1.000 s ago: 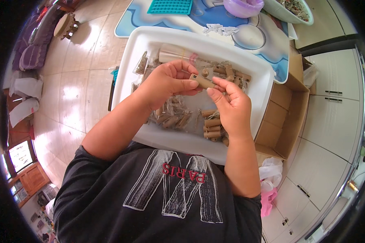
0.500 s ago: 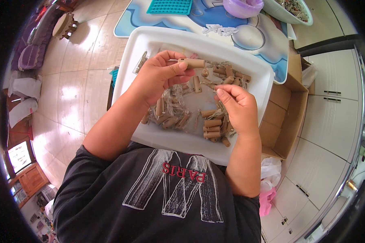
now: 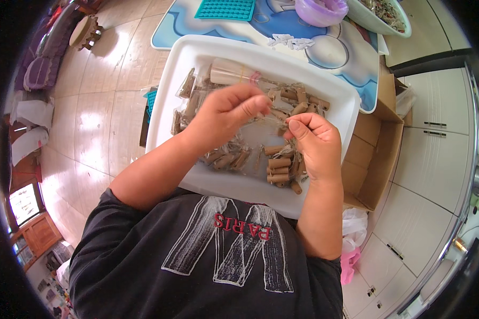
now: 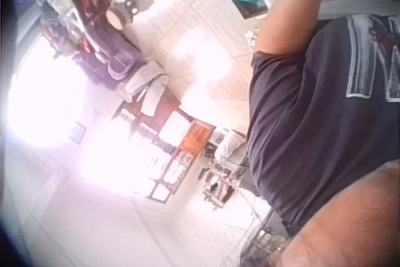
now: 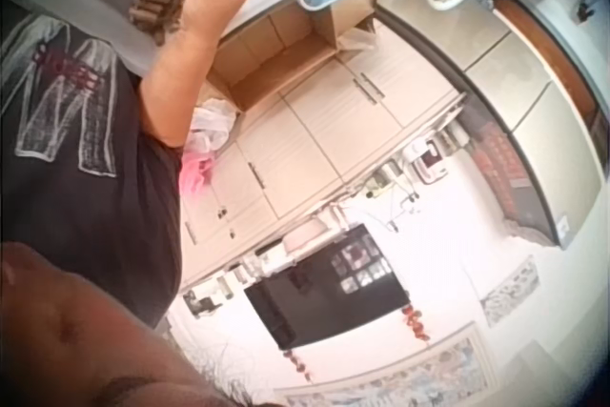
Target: The person repeatedly picks up small cylindrical wooden corks from a white tray and places them into small clear plastic bags. They handle the corks and bags by hand, organizing them into individual packages within the tray.
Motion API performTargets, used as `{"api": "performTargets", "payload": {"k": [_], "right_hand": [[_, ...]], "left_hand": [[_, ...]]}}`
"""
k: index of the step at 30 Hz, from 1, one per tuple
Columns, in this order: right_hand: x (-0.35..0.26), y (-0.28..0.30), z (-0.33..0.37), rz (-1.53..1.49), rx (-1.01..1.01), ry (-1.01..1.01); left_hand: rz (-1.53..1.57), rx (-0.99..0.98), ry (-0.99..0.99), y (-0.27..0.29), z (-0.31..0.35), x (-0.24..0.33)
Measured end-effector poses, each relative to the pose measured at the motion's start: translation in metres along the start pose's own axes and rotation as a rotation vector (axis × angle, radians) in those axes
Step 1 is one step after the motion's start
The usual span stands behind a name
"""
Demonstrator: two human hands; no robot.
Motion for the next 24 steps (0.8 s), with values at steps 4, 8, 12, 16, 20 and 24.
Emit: {"api": "performTargets", "payload": {"k": [4,8,12,16,20,24], "right_hand": [[-0.001,-0.004,0.002,0.025,0.005,0.005],[-0.004,0.002,0.001,0.098,0.034,0.068],[-0.021,0.000,0.004,0.409,0.122,0.283],[-0.050,-0.025,0.015,0.731,0.053,0.601],[-0.041,-0.022,0.011,0.529,-0.003,0.510],[-0.024,-0.016,0.010,0.093,0.051,0.304]], "left_hand": [[0.225,-0.214,0.192,-0.026,0.003,-0.012],[0.253,-0.247,0.290,-0.026,0.002,-0.023],[-0.005,-0.079,0.260,-0.013,0.004,-0.012],[-0.046,-0.045,0.336,-0.008,0.003,-0.014],[0.116,-0.151,0.289,-0.009,-0.002,-0.021],[0.119,-0.186,-0.194,-0.010,-0.007,0.003]]}}
Point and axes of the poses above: each hand's wrist, its own z-axis away from the middle knuckle, its own y-axis out of the back of the hand, x = y × z, the point moved 9 cm from there along -z, towards the middle knuckle, and after that the axes turned 10 degrees about y, right-handed, at the moved point
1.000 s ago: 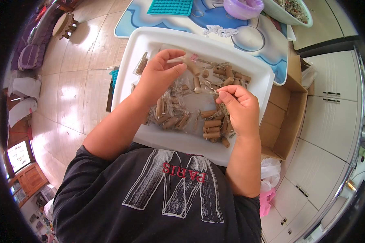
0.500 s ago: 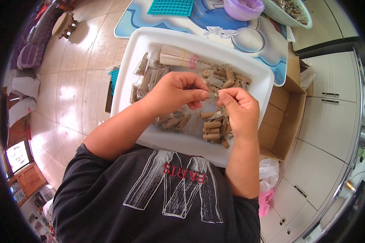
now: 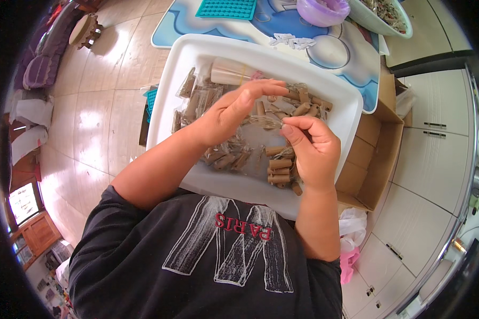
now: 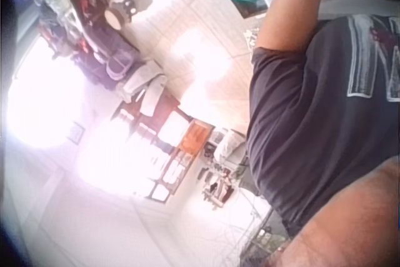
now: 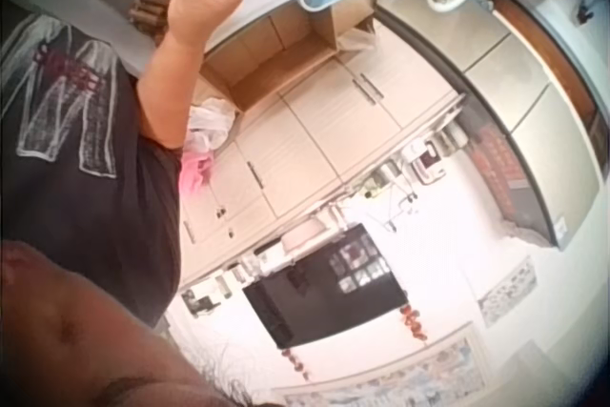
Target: The person repeatedly picks up small cylindrical wooden corks from a white tray and places them into small clear plastic bags. They handle the corks and bags by hand, organizing them into individual packages within the tray.
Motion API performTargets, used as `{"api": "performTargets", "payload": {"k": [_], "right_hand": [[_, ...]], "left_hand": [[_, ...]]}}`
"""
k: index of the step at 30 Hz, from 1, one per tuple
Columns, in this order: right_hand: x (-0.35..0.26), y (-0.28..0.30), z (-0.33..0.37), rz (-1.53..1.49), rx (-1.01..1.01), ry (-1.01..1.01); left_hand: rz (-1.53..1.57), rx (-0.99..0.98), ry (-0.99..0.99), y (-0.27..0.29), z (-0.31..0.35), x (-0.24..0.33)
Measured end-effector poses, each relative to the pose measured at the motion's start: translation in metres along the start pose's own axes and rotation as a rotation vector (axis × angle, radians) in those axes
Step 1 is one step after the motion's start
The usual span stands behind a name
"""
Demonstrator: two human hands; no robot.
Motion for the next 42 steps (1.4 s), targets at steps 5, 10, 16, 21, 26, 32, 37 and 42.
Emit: {"api": "performTargets", "payload": {"k": [5,10,16,21,26,32,37,42], "right_hand": [[0.008,0.019,-0.001,-0.170,0.126,-0.071],[-0.012,0.030,-0.005,0.113,0.235,0.177],[-0.055,0.008,-0.002,0.853,0.091,0.592],[-0.042,-0.011,-0.003,0.884,-0.126,0.511],[-0.009,-0.006,-0.005,0.533,-0.234,0.135],[0.009,-0.010,-0.001,0.137,-0.059,-0.028],[0.007,0.010,0.000,0.258,-0.016,0.051],[-0.001,0.013,-0.004,0.107,0.065,0.076]], "left_hand": [[0.323,-0.297,0.273,-0.038,0.006,-0.023],[0.479,-0.360,0.549,-0.054,0.019,-0.047],[0.423,-0.095,0.644,-0.022,0.022,-0.055],[0.310,0.146,0.546,0.016,0.017,-0.048],[0.205,0.194,0.504,0.016,0.015,-0.045],[0.421,0.092,0.624,-0.018,0.023,-0.046],[-0.534,0.384,0.267,0.038,0.006,0.003],[-1.398,0.638,0.356,0.098,-0.004,0.017]]}}
Point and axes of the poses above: each hand's wrist, its own z-axis away from the middle knuckle, its own y-axis out of the back of the hand, x = y × z, the point moved 9 cm from there along -z, towards the middle knuckle, and after that the axes turned 10 degrees about y, right-handed, at the moved point
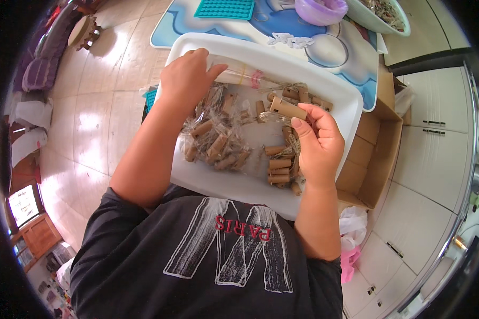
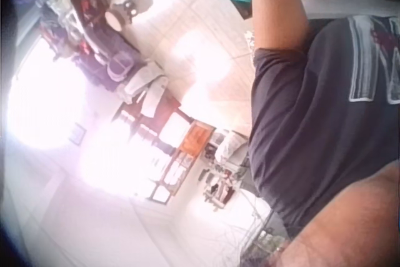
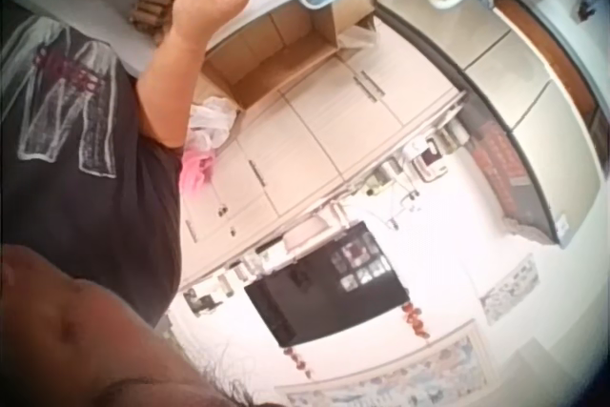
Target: The person repeatedly picks up small cylindrical wooden corks from a white tray and places them into small clear plastic bags. They handle the corks and bags by hand, organizing them into individual packages within the tray.
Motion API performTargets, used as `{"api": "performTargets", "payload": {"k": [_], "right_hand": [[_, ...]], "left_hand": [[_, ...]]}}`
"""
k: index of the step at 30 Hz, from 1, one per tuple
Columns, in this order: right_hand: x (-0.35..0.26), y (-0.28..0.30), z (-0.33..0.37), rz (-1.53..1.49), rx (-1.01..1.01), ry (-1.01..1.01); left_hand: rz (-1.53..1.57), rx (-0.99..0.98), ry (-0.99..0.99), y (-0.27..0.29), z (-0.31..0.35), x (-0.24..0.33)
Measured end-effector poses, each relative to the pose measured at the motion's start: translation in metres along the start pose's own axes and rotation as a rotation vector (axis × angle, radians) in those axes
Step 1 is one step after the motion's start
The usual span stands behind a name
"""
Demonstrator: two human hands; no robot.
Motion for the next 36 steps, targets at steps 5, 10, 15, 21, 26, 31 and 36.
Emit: {"api": "performTargets", "payload": {"k": [5,10,15,21,26,31,36], "right_hand": [[-0.001,-0.008,-0.003,-0.024,-0.040,-0.010],[-0.001,-0.010,-0.001,-0.017,-0.034,-0.001],[-0.002,-0.002,-0.002,0.004,0.019,0.033],[-0.020,0.007,-0.006,0.041,0.146,0.179],[-0.027,0.008,-0.002,0.171,0.149,0.308],[-0.025,0.004,0.000,0.256,0.126,0.289],[-0.010,-0.006,0.000,0.187,0.013,0.138]], "left_hand": [[-0.019,-0.073,0.037,-0.028,-0.007,-0.005],[-0.065,-0.037,-0.105,-0.020,-0.002,-0.010],[-0.081,0.005,-0.044,0.025,0.012,-0.012],[1.029,-0.545,0.210,-0.011,0.037,-0.003],[1.157,-0.803,0.261,-0.027,0.052,0.015],[1.308,-0.845,0.197,-0.033,0.057,0.025],[1.336,-0.839,0.133,-0.034,0.066,0.039]]}}
Point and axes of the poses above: each hand's wrist, its own z-axis away from the middle knuckle, its own y-axis out of the back of the hand, x = y × z, the point moved 9 cm from there along -z, towards the middle knuckle, and after that the axes turned 10 degrees about y, right-handed, at the moved point
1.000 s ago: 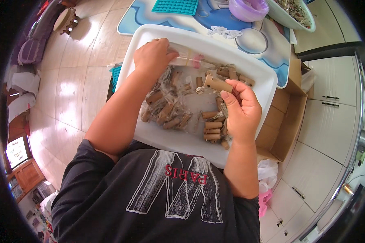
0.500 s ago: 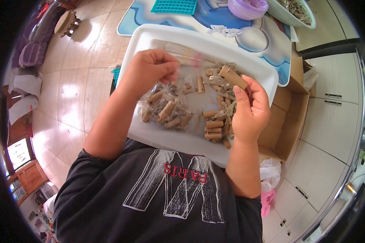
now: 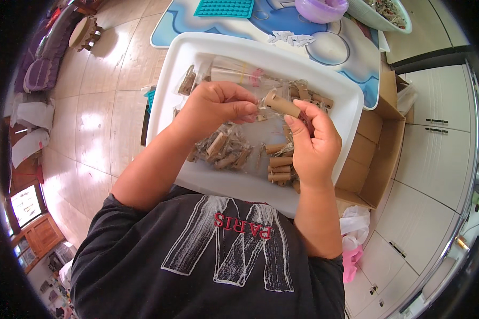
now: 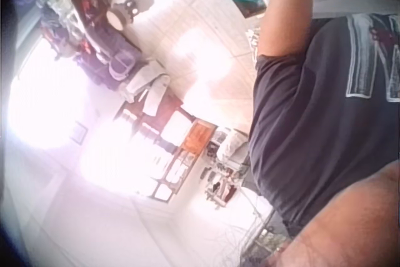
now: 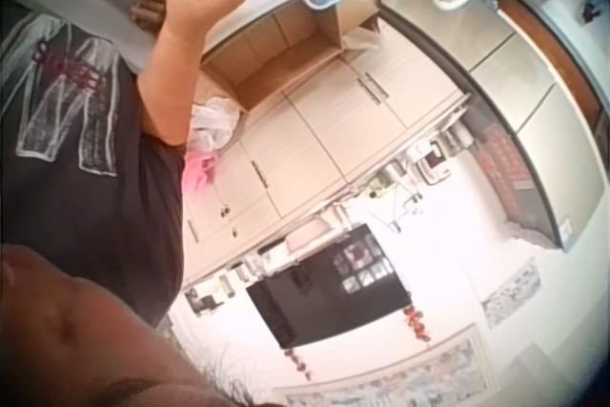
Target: The person repeatedly picks up small cylindrical wooden corks from a white tray and places them into small clear plastic bags. They handle the corks and bags by hand, organizing them into individual packages within the tray.
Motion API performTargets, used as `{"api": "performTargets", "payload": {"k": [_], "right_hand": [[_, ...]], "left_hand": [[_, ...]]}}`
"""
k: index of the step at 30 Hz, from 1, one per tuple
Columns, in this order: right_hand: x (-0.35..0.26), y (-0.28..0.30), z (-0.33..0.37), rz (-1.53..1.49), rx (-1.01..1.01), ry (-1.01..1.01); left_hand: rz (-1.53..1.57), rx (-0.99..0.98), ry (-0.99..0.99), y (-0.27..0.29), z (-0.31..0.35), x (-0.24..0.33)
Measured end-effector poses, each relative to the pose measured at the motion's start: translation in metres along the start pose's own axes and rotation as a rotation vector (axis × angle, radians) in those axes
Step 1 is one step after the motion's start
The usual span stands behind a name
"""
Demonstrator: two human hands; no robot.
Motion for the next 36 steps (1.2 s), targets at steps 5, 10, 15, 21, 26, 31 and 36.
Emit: {"api": "performTargets", "payload": {"k": [5,10,15,21,26,31,36], "right_hand": [[0.008,0.007,-0.001,-0.132,0.058,-0.110],[0.001,0.015,-0.003,-0.057,0.134,-0.042],[0.004,0.011,0.000,-0.050,0.091,-0.063],[0.012,-0.005,0.002,-0.141,-0.068,-0.158],[0.013,-0.006,0.003,-0.099,-0.140,-0.163],[0.014,-0.014,0.004,0.020,-0.298,-0.173],[0.025,-0.016,0.007,0.032,-0.391,-0.265]], "left_hand": [[-0.077,0.012,0.036,-0.002,0.002,-0.003],[-0.027,0.013,0.057,0.001,0.004,-0.004],[-0.010,-0.001,0.011,0.001,0.003,-0.001],[-0.049,-0.006,0.019,-0.002,-0.001,-0.010],[-0.077,-0.104,0.003,-0.008,0.002,-0.007],[-0.268,-0.144,0.099,-0.010,-0.003,-0.021],[-0.273,-0.172,0.184,-0.015,-0.005,-0.035]]}}
Point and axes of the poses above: each hand's wrist, its own z-axis away from the middle knuckle, its own y-axis out of the back of the hand, x = y × z, the point moved 9 cm from there along -z, towards the middle knuckle, and after that the axes turned 10 degrees about y, right-handed, at the moved point
